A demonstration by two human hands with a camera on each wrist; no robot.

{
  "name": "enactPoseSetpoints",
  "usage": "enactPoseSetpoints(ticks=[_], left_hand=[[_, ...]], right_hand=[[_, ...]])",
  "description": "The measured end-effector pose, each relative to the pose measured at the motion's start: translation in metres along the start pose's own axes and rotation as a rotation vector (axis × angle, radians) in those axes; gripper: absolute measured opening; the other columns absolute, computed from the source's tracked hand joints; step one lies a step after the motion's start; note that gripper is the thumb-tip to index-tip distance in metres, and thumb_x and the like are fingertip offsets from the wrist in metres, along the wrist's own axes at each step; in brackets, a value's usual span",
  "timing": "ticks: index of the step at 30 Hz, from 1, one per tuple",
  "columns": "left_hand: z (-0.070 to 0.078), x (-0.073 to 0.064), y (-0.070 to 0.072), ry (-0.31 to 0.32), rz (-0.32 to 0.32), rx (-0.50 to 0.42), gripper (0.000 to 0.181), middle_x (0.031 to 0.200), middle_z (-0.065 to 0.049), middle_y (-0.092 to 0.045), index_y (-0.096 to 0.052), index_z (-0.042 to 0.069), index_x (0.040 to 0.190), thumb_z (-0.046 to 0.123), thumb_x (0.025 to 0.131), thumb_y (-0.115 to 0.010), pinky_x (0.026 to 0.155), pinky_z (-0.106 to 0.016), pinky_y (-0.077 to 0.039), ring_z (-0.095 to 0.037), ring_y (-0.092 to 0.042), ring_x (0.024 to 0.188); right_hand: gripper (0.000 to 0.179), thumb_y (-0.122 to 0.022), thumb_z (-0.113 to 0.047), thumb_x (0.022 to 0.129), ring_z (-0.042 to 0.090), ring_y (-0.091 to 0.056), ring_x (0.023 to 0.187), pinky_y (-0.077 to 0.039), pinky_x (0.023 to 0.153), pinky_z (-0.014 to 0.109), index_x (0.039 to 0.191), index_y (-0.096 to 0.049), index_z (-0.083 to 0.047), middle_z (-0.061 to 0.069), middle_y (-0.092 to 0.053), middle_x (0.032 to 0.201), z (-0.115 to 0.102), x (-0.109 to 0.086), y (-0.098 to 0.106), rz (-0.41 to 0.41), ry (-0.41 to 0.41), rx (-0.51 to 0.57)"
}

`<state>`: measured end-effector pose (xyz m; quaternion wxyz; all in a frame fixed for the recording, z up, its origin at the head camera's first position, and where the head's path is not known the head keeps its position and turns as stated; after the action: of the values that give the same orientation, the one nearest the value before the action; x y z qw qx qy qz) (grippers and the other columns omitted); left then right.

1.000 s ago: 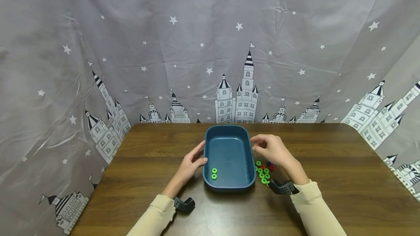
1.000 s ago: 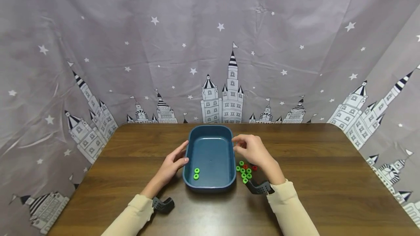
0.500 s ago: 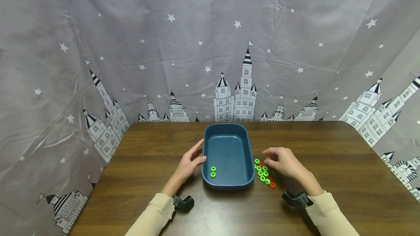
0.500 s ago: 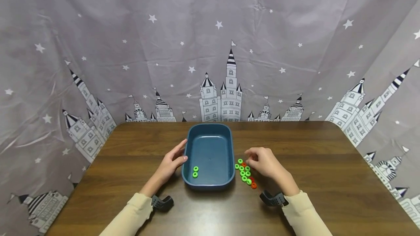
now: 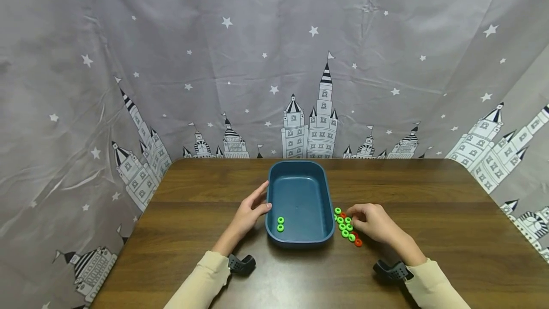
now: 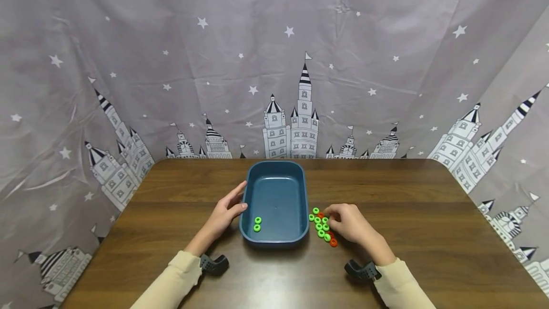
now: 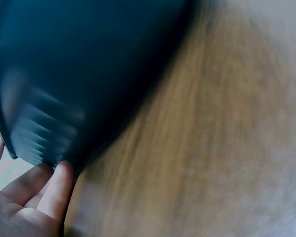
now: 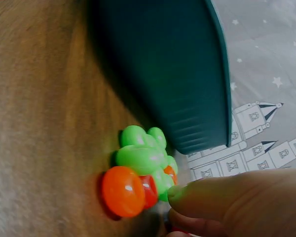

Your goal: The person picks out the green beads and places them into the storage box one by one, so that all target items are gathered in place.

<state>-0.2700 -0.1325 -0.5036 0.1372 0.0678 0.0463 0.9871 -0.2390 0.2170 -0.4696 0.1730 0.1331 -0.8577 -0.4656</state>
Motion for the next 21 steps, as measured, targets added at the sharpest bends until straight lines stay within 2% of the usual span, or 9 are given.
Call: enactPoseSetpoints(ticks=[4,8,13,21], left_hand=[[0.0,0.001,0.0,0.002,-0.007,0.003,0.067,0.156,-0.03,-0.043,-0.035,0.011,0.159,0.006,0.097,-0.06,0.105,-0.049,-0.053,-0.048,-0.051,0.137],[0.0,0.001,0.0,-0.002,-0.007,0.007,0.067,0.156,-0.03,-0.042,-0.035,0.011,0.159,0.006,0.097,-0.06,0.106,-0.05,-0.052,-0.049,-0.051,0.137],[-0.001,0.001,0.0,0.001,-0.004,0.012,0.067,0.156,-0.03,-0.042,-0.035,0.011,0.159,0.006,0.097,-0.06,0.106,-0.05,-0.052,-0.049,-0.051,0.137],[0.0,0.001,-0.001,0.002,-0.003,0.006,0.067,0.156,-0.03,-0.042,-0.035,0.011,0.159,0.006,0.097,-0.06,0.107,-0.051,-0.051,-0.049,-0.051,0.137]], right_hand=[[0.02,-0.068,0.0,0.081,0.002,-0.05,0.071,-0.045,0.065,0.022,0.097,-0.077,-0.006,-0.006,-0.065,0.077,0.0,0.0,-0.003,0.026,0.02,-0.03],[0.021,-0.07,0.0,0.08,-0.002,-0.048,0.067,-0.044,0.062,0.021,0.098,-0.077,-0.004,-0.01,-0.061,0.072,0.0,0.0,-0.006,0.036,0.034,-0.036],[0.014,-0.077,-0.005,0.08,-0.001,-0.047,0.065,-0.042,0.06,0.021,0.094,-0.078,-0.004,-0.009,-0.06,0.07,-0.001,0.0,-0.009,0.067,0.009,-0.043],[0.013,-0.082,-0.011,0.081,0.004,-0.047,0.067,-0.04,0.06,0.021,0.092,-0.078,-0.006,-0.006,-0.057,0.072,-0.001,-0.001,-0.012,0.057,-0.04,-0.046]])
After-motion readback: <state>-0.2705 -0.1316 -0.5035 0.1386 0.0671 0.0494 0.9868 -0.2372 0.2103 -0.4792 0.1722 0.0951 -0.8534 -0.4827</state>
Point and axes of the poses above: each hand's wrist, its own x-axis towards the middle knuckle, its own y-axis out of the back of the hand, z = x × y, the point moved 3 cm from there along x, towards the middle knuckle
